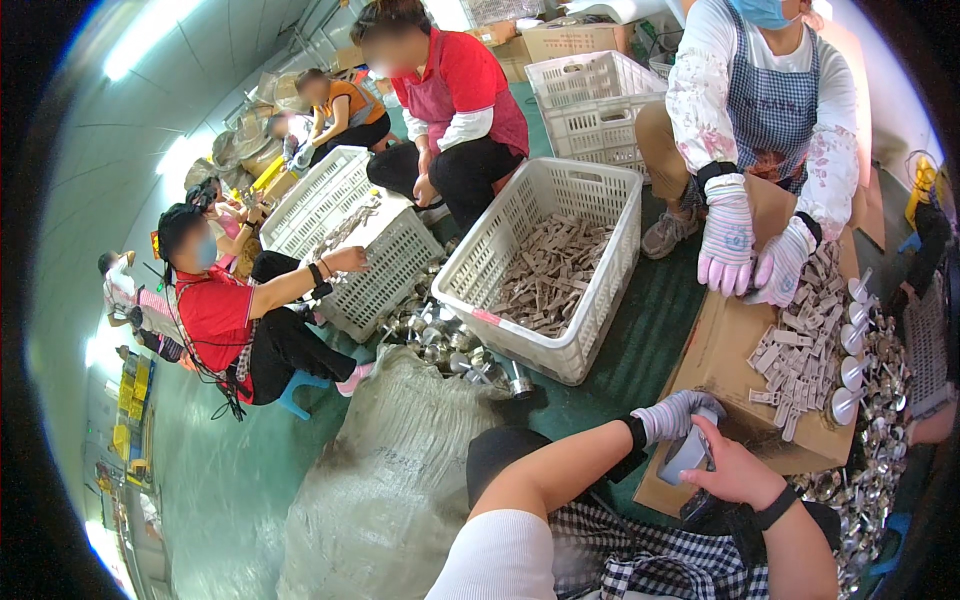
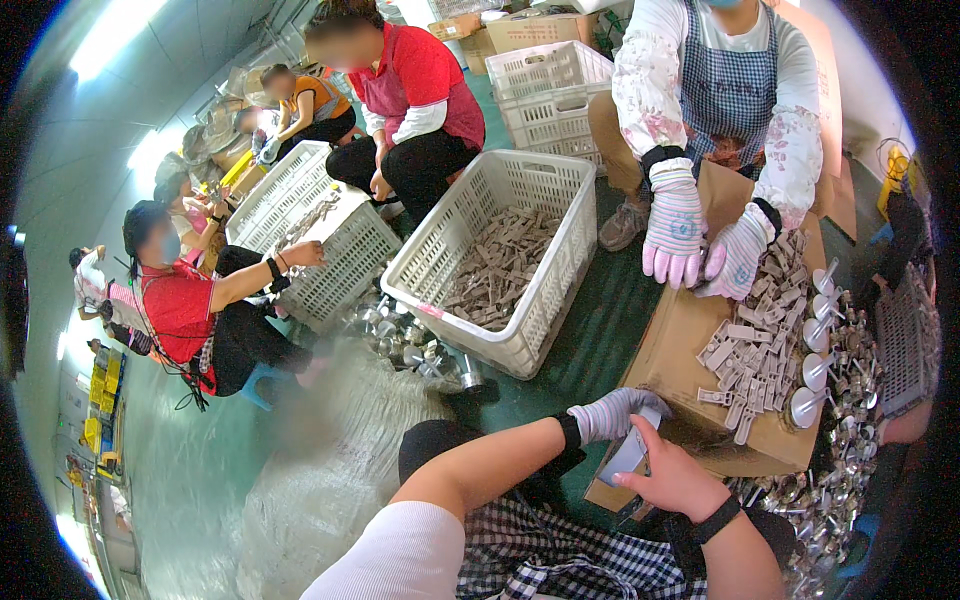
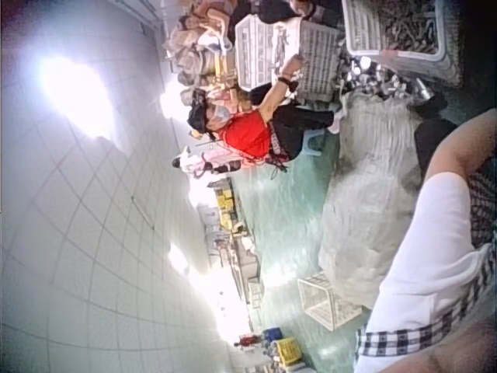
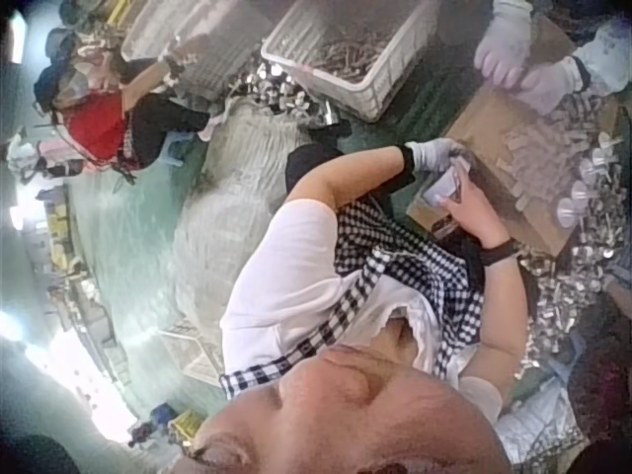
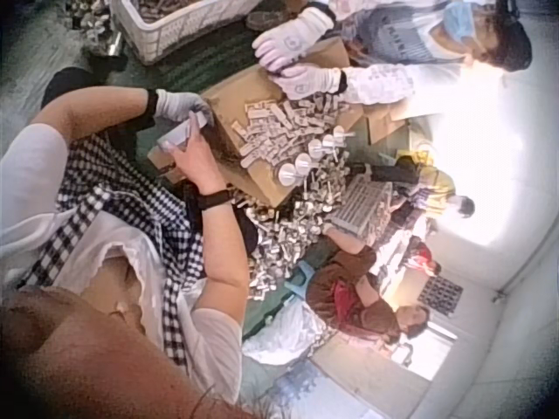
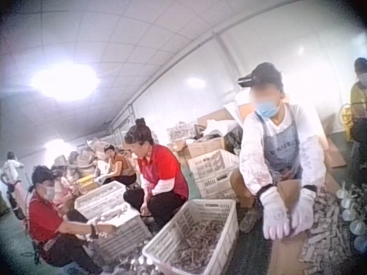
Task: The recorder and several other workers are sitting on the floor or low stools, assembling small metal hinges or brackets and placing them into baskets.
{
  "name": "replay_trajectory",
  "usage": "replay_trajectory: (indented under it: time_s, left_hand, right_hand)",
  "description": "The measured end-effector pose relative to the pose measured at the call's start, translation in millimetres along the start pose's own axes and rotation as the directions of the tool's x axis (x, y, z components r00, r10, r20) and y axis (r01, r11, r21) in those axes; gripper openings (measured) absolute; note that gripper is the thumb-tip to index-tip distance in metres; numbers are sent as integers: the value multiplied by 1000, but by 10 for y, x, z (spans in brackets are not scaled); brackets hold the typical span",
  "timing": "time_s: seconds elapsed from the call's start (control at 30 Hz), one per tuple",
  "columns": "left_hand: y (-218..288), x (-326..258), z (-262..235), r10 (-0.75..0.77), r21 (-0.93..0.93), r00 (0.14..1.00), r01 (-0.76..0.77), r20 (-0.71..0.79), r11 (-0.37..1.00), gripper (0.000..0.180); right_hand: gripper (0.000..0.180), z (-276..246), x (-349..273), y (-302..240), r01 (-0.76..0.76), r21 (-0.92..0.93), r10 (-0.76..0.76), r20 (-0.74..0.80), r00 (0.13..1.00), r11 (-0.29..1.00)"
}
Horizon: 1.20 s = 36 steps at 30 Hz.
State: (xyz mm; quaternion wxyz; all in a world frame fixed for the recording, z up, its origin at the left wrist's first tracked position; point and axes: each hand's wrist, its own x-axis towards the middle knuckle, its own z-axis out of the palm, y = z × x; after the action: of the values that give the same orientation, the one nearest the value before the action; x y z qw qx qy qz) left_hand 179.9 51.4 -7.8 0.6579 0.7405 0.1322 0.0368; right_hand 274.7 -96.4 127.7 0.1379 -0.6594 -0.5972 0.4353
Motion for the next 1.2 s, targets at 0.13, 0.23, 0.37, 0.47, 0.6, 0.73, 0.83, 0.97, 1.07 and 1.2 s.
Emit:
replay_trajectory:
  time_s: [0.13, 0.23, 0.37, 0.47, 0.6, 0.73, 0.83, 0.97, 1.07, 1.2]
  left_hand:
    - [59, -22, -13, 21, 23, 1000, -21, 9, 1000, 43]
    - [97, -17, -82, 135, 83, 991, -136, 21, 987, 45]
    - [179, -113, -165, 51, 105, 999, -51, 8, 993, 37]
    - [174, -251, -270, -23, 9, 1000, 23, 14, 1000, 44]
    - [121, -196, -203, -98, -323, 995, 97, 13, 942, 31]
    - [-390, -85, -233, -282, -738, 944, 311, 169, 599, 29]
    - [-53, -77, -171, -315, -683, 940, 315, 131, 658, 30]
    - [-14, -235, -221, -293, -679, 950, 288, 110, 676, 30]
    - [217, -241, -158, -271, -605, 961, 247, 54, 757, 31]
    - [261, -203, -131, -311, -642, 948, 278, 65, 714, 33]
  right_hand:
    - [85, -6, -18, -45, -31, 4, 31, 9, 999, 1000]
    - [85, -31, -27, 4, 70, 2, -70, -39, 997, 998]
    - [85, 54, 119, 106, 147, 11, -146, -25, 989, 989]
    - [84, 154, 196, 72, 143, 59, -142, -25, 990, 988]
    - [86, 104, 78, 80, 101, 137, -98, -30, 995, 985]
    - [88, 87, -65, 26, 104, 98, -99, -49, 994, 990]
    - [88, 91, -50, 58, 122, 100, -114, -84, 990, 988]
    - [87, 110, -39, -37, 146, 125, -139, -66, 988, 981]
    - [86, 42, -68, -79, 124, 139, -119, -43, 992, 982]
    - [84, 62, -65, -42, 125, 139, -119, -52, 992, 982]
